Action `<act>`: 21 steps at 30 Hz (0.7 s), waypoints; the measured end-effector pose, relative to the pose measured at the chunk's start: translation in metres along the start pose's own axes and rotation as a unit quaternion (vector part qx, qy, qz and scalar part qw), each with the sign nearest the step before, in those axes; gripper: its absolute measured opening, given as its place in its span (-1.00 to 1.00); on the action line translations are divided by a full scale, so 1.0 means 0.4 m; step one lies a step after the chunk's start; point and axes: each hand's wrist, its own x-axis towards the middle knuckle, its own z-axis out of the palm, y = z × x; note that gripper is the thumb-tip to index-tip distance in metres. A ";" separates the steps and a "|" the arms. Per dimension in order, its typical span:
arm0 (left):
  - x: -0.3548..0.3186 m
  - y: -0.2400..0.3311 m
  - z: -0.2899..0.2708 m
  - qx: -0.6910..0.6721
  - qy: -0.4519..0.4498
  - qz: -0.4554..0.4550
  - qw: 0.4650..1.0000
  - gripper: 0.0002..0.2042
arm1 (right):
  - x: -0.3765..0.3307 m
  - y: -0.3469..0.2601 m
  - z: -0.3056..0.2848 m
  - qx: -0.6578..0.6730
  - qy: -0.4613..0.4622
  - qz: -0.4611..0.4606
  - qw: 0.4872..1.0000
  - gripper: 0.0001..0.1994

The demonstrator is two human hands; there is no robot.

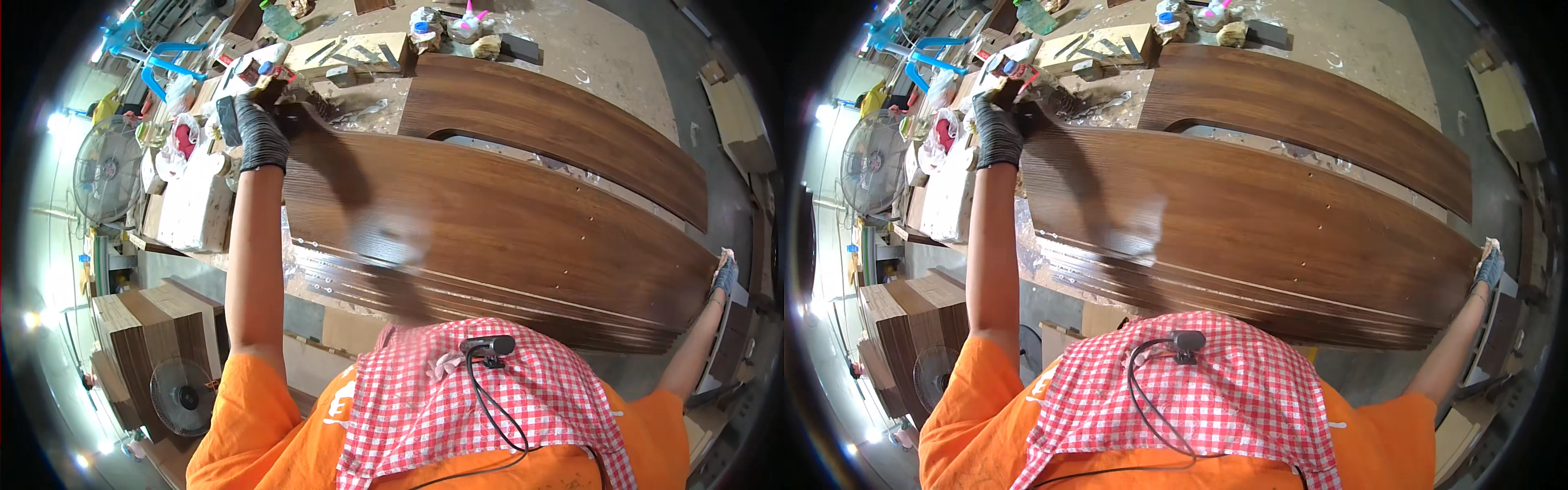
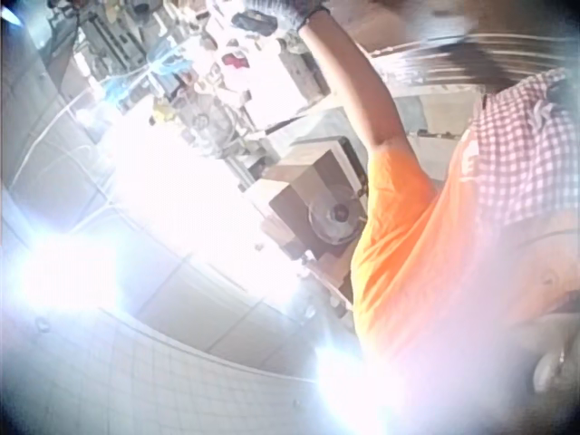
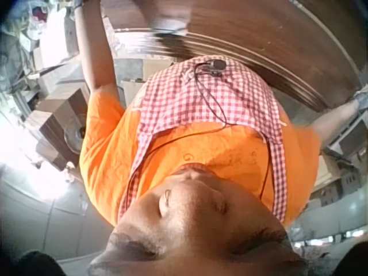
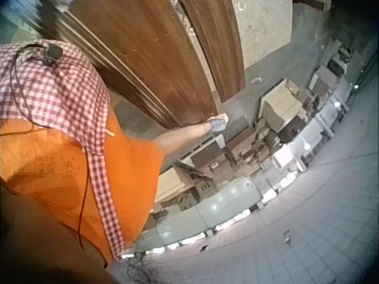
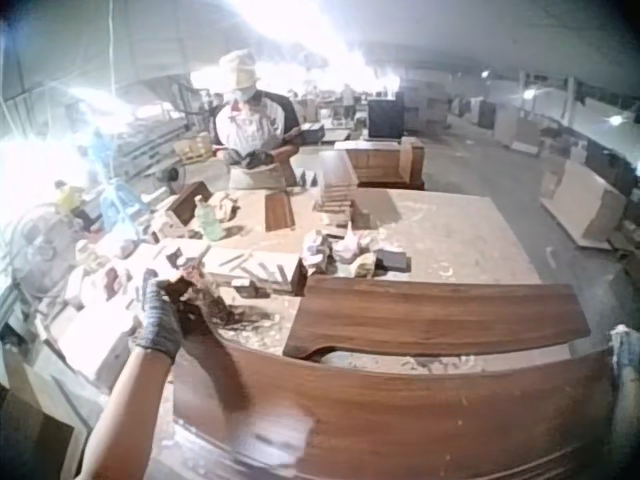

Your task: The worker is cleaning and wiping down large wooden panels using a cloth in a furniture manufacturing factory.

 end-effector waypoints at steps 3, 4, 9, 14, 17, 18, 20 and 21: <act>-0.039 0.035 0.037 0.029 -0.032 -0.025 0.999 -0.60 | -0.008 -0.021 -0.147 0.006 0.098 -0.017 0.995 -0.66; -0.038 0.043 0.051 -0.051 -0.025 0.014 0.998 -0.77 | -0.017 -0.036 -0.182 -0.035 0.126 -0.025 0.991 -0.66; -0.067 0.168 0.052 -0.025 -0.029 0.051 0.998 -0.70 | -0.156 -0.150 -0.225 0.065 0.175 0.101 0.977 -0.67; -0.102 0.142 -0.040 -0.104 -0.051 0.082 0.990 -0.58 | -0.202 -0.154 -0.254 0.224 0.182 0.029 0.957 -0.66; -0.210 0.142 -0.054 -0.153 -0.022 0.087 0.984 -0.60 | -0.317 -0.214 -0.213 0.313 0.150 0.044 0.937 -0.54; -0.233 0.141 -0.031 -0.184 0.070 0.136 0.971 -0.62 | -0.306 -0.167 -0.224 0.313 0.150 0.046 0.937 -0.54; -0.223 0.125 -0.171 -0.171 -0.001 0.099 0.980 -0.62 | -0.295 -0.089 -0.284 0.471 0.097 -0.015 0.877 -0.50; -0.266 0.124 -0.173 -0.175 0.012 0.093 0.980 -0.61 | -0.298 -0.073 -0.300 0.412 0.149 0.014 0.899 -0.46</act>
